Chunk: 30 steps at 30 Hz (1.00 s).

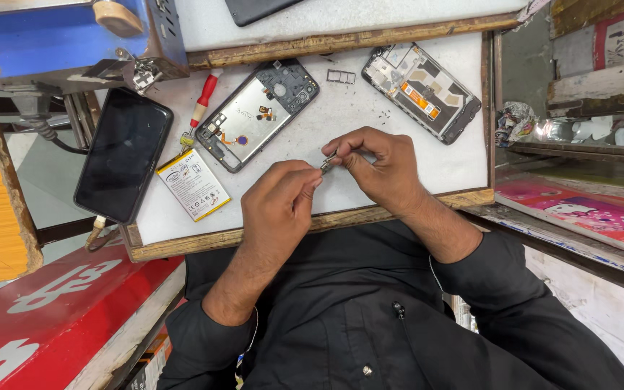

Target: The person handles a small circuit board, peels off a protective film, and wipes the board with a cotton swab. They also use a spray bottle to apply liquid to the board and continue cleaning it with the swab.

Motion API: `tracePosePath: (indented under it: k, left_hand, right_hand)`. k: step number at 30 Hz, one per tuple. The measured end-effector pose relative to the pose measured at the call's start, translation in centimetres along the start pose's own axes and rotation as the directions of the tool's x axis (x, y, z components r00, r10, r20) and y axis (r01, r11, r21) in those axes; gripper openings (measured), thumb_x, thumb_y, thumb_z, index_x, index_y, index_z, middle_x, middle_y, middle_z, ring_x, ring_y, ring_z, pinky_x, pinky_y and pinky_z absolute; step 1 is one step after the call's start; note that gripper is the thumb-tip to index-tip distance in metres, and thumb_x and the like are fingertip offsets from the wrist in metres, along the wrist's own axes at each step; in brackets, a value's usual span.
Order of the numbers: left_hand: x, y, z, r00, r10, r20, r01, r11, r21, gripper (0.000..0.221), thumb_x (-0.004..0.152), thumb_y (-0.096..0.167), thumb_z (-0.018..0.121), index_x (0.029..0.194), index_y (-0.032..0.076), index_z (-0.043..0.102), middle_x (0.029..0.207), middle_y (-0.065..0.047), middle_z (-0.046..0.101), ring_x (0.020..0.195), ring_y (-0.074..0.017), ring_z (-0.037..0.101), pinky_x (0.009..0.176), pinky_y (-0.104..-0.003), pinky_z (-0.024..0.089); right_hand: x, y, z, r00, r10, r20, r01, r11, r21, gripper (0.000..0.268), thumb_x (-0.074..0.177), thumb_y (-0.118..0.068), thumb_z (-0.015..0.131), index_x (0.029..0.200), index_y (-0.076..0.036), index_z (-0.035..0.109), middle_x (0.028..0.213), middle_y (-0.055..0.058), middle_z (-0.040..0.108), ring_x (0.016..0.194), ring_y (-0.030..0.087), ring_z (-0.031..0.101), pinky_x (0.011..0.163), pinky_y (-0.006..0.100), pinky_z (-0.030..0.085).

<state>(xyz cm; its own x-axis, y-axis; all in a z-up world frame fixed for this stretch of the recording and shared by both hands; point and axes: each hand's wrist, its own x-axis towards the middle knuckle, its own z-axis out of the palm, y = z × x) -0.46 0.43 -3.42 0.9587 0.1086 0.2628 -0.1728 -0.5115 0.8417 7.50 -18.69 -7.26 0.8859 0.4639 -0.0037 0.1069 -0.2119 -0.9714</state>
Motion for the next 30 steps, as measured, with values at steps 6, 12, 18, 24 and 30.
tracePosePath:
  k: [6,12,18,24,30]
  left_hand:
    - [0.1,-0.2,0.0,1.0,-0.023,-0.001,0.023,1.0,0.007,0.007,0.095,0.005,0.076,0.101,0.004,0.073,0.1,-0.008,0.073,0.073,-0.0185,0.07,0.061,-0.029,0.055]
    - [0.3,-0.4,-0.1,0.999,-0.036,-0.023,0.035,0.999,-0.018,0.008,0.095,0.004,0.075,0.103,0.003,0.072,0.101,-0.009,0.072,0.082,-0.0217,0.074,0.068,-0.03,0.058]
    - [0.2,-0.5,-0.2,0.999,-0.049,-0.015,0.049,0.999,-0.018,0.008,0.095,0.004,0.075,0.103,0.003,0.072,0.101,-0.009,0.072,0.085,-0.0224,0.075,0.07,-0.031,0.059]
    - [0.2,-0.2,-0.4,0.998,-0.067,0.003,0.067,0.997,-0.04,0.009,0.095,0.004,0.074,0.104,0.004,0.072,0.102,-0.009,0.072,0.085,-0.0222,0.074,0.069,-0.03,0.06]
    - [0.4,0.0,-0.7,0.998,-0.066,-0.008,0.066,0.997,-0.044,0.008,0.097,0.004,0.074,0.104,0.004,0.072,0.102,-0.01,0.073,0.087,-0.0224,0.075,0.072,-0.031,0.059]
  right_hand:
    - [0.1,-0.1,0.1,1.0,-0.01,0.013,0.011,1.0,-0.023,0.004,0.102,-0.002,0.064,0.1,0.0,0.067,0.108,0.014,0.078,0.098,0.016,0.077,0.088,0.029,0.067]
    - [0.3,-0.6,0.3,1.0,-0.02,0.019,0.02,1.0,-0.019,0.01,0.097,0.0,0.071,0.1,0.0,0.061,0.11,0.016,0.078,0.103,0.018,0.077,0.088,0.029,0.066]
    - [0.3,-1.0,0.4,0.999,-0.05,0.0,0.05,0.998,0.047,0.019,0.097,-0.001,0.071,0.108,0.0,0.055,0.107,0.013,0.075,0.111,0.018,0.074,0.092,0.029,0.065]
    - [0.3,-0.8,0.4,0.999,-0.037,0.027,0.039,0.997,-0.062,0.008,0.099,0.001,0.069,0.104,-0.002,0.064,0.108,0.012,0.078,0.102,0.016,0.077,0.09,0.029,0.065]
    - [0.0,0.1,0.2,0.996,-0.079,0.036,0.079,0.997,-0.008,0.016,0.099,0.005,0.068,0.107,0.0,0.055,0.109,0.016,0.076,0.109,0.019,0.076,0.093,0.031,0.065]
